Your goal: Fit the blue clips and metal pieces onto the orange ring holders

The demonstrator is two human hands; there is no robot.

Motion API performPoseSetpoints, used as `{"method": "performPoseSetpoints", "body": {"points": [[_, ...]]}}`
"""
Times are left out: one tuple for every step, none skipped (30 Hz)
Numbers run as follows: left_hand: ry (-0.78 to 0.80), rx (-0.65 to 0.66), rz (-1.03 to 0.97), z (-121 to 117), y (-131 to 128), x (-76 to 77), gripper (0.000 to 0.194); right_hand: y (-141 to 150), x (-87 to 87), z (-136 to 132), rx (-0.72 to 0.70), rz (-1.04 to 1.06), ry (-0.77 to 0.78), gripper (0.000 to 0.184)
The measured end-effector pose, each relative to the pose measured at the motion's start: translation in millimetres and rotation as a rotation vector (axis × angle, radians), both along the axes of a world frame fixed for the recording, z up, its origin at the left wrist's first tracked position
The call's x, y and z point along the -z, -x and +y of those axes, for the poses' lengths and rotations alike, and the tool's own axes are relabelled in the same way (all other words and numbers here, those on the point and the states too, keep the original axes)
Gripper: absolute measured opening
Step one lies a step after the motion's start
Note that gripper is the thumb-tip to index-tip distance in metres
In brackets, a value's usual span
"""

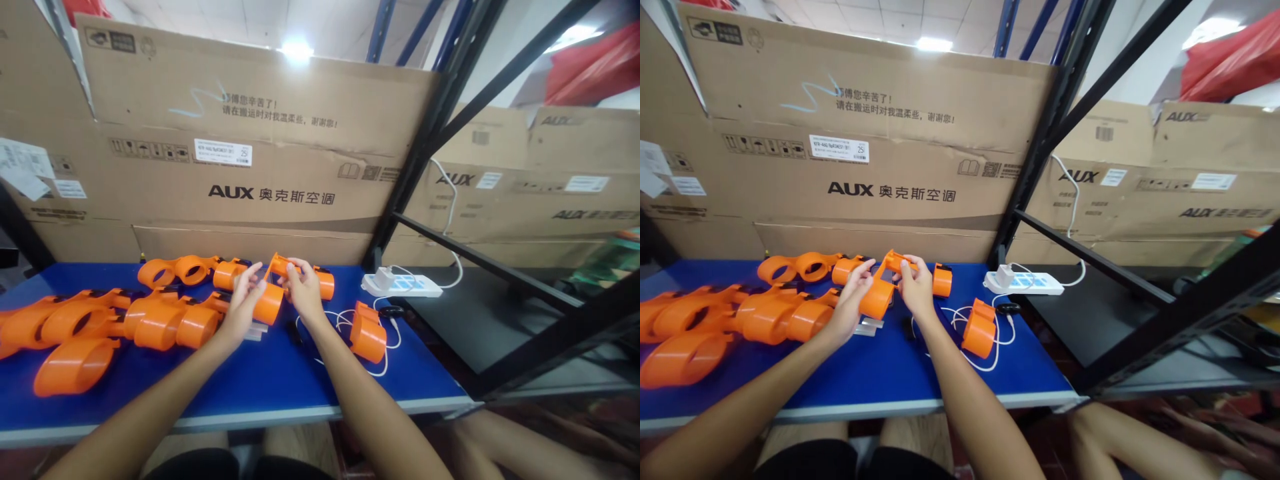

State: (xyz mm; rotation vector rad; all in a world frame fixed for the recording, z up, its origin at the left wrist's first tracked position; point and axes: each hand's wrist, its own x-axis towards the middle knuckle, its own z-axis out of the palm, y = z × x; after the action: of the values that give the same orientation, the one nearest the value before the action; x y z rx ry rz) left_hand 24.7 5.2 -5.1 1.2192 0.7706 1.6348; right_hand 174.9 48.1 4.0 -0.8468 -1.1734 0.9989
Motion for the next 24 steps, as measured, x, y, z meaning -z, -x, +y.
{"method": "performPoseSetpoints", "body": {"points": [[0.07,0.002,-0.031,2,-1,-0.5,0.055,0,1.9,0,-0.005,-0.007,-0.013,0.045],[0.137,0.037,-0.062,3,-2,-1.1,0.054,1,3.4,0,-0.019,-0.02,-0.024,0.045],[0.195,0.092,-0.093,3,-2,-1.4,0.053,3,4.6,-1,-0.044,-0.043,-0.034,0.045],[0.239,0.147,-0.122,2,-2,-1.2,0.052,5,5.5,-2,-0.076,-0.074,-0.043,0.045],[0.268,0.188,-0.148,0,-1,-0.3,0.051,7,6.0,-4,-0.111,-0.113,-0.05,0.044],[0.286,0.201,-0.172,-1,1,1.4,0.049,9,6.0,-6,-0.146,-0.163,-0.057,0.043],[0.301,0.189,-0.194,-2,4,3.9,0.046,10,5.4,-8,-0.174,-0.222,-0.066,0.042],[0.313,0.158,-0.217,-2,8,6.7,0.043,10,4.2,-10,-0.188,-0.288,-0.079,0.041],[0.331,0.121,-0.241,-1,12,9.7,0.04,8,2.4,-12,-0.188,-0.359,-0.095,0.04],[0.353,0.096,-0.264,0,17,12.3,0.039,6,0.1,-14,-0.175,-0.441,-0.118,0.039],[0.365,0.08,-0.286,1,21,14.3,0.04,2,-2.5,-17,-0.153,-0.527,-0.144,0.037],[0.365,0.074,-0.307,2,25,15.6,0.04,-3,-5.1,-20,-0.132,-0.625,-0.174,0.033],[0.359,0.079,-0.326,4,29,16.0,0.04,-8,-7.5,-23,-0.135,-0.747,-0.201,0.028],[0.356,0.091,-0.344,4,31,15.8,0.04,-14,-9.5,-27,-0.138,-0.869,-0.214,0.023],[0.361,0.108,-0.363,5,32,15.2,0.039,-19,-10.8,-31,-0.132,-0.985,-0.209,0.019],[0.37,0.124,-0.384,5,32,14.3,0.038,-23,-11.7,-35,-0.121,-1.085,-0.191,0.015],[0.379,0.136,-0.408,5,32,13.5,0.036,-27,-12.0,-39,-0.106,-1.17,-0.172,0.013],[0.385,0.145,-0.43,4,31,13.0,0.034,-29,-11.9,-43,-0.091,-1.239,-0.155,0.012],[0.384,0.15,-0.449,4,29,12.8,0.032,-31,-11.6,-46,-0.079,-1.293,-0.146,0.013],[0.377,0.152,-0.461,3,28,13.0,0.031,-32,-11.1,-48,-0.07,-1.334,-0.143,0.015],[0.369,0.152,-0.468,3,27,13.4,0.03,-33,-10.6,-49,-0.065,-1.363,-0.146,0.017],[0.363,0.15,-0.47,2,27,14.0,0.029,-33,-10.0,-50,-0.066,-1.382,-0.152,0.019],[0.36,0.15,-0.467,2,27,14.4,0.029,-33,-9.3,-50,-0.073,-1.394,-0.16,0.02],[0.358,0.15,-0.462,2,27,14.7,0.028,-32,-8.5,-49,-0.088,-1.399,-0.171,0.021]]}}
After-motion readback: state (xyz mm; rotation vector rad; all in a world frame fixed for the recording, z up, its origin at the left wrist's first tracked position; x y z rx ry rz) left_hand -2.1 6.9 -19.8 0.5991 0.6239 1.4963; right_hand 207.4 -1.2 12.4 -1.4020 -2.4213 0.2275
